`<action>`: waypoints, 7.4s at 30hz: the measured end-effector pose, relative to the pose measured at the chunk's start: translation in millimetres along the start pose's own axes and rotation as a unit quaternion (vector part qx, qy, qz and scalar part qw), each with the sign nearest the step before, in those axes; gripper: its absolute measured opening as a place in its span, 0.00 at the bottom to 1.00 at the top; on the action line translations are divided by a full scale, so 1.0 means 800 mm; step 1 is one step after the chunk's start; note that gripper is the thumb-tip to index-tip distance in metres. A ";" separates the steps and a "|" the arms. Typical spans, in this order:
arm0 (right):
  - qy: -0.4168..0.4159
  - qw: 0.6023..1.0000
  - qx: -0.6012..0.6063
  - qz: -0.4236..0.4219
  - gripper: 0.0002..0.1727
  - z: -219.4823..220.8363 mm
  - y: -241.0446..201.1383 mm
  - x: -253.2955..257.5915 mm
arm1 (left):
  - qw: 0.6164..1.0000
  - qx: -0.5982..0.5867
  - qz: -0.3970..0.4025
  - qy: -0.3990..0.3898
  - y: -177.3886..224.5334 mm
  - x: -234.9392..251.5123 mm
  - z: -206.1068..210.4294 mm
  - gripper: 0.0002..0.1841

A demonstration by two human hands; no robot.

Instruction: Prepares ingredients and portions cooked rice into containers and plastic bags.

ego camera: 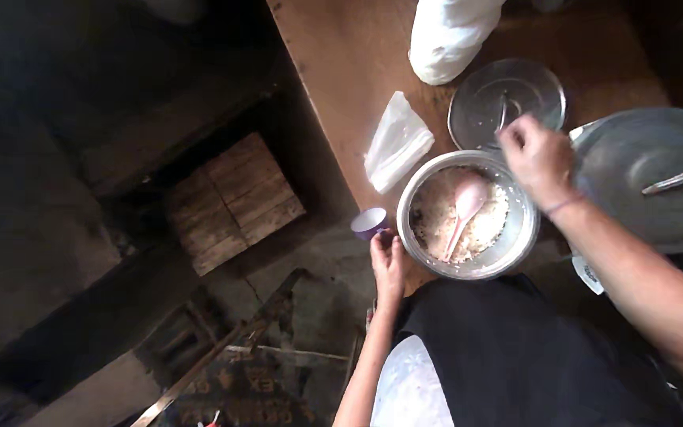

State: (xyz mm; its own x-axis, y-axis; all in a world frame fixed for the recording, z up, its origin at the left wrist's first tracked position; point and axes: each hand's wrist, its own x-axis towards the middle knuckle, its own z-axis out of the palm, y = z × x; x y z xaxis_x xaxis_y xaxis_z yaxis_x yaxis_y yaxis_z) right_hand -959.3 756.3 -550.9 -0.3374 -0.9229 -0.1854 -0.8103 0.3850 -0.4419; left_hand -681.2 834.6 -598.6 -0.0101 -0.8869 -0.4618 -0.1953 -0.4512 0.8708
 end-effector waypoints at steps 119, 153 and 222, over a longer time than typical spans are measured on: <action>0.115 0.923 0.168 -0.326 0.12 -0.003 0.103 -0.188 | 0.942 -0.247 -0.117 -0.197 0.068 -0.006 0.071 0.20; -0.244 0.901 -0.278 -0.225 0.19 -0.007 0.047 -0.191 | 0.889 0.084 0.360 0.269 -0.080 -0.024 0.121 0.21; -0.036 0.969 -0.165 -0.183 0.26 -0.089 0.044 -0.143 | 0.982 -0.083 0.167 -0.041 0.035 -0.012 0.066 0.17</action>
State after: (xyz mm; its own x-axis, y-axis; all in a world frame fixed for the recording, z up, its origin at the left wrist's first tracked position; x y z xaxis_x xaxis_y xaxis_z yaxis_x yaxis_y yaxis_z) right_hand -982.8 875.6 -482.8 0.0264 -0.9906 -0.1342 -0.9822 -0.0007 -0.1880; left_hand -738.3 835.5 -579.0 -0.1259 -0.9804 -0.1515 -0.0062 -0.1519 0.9884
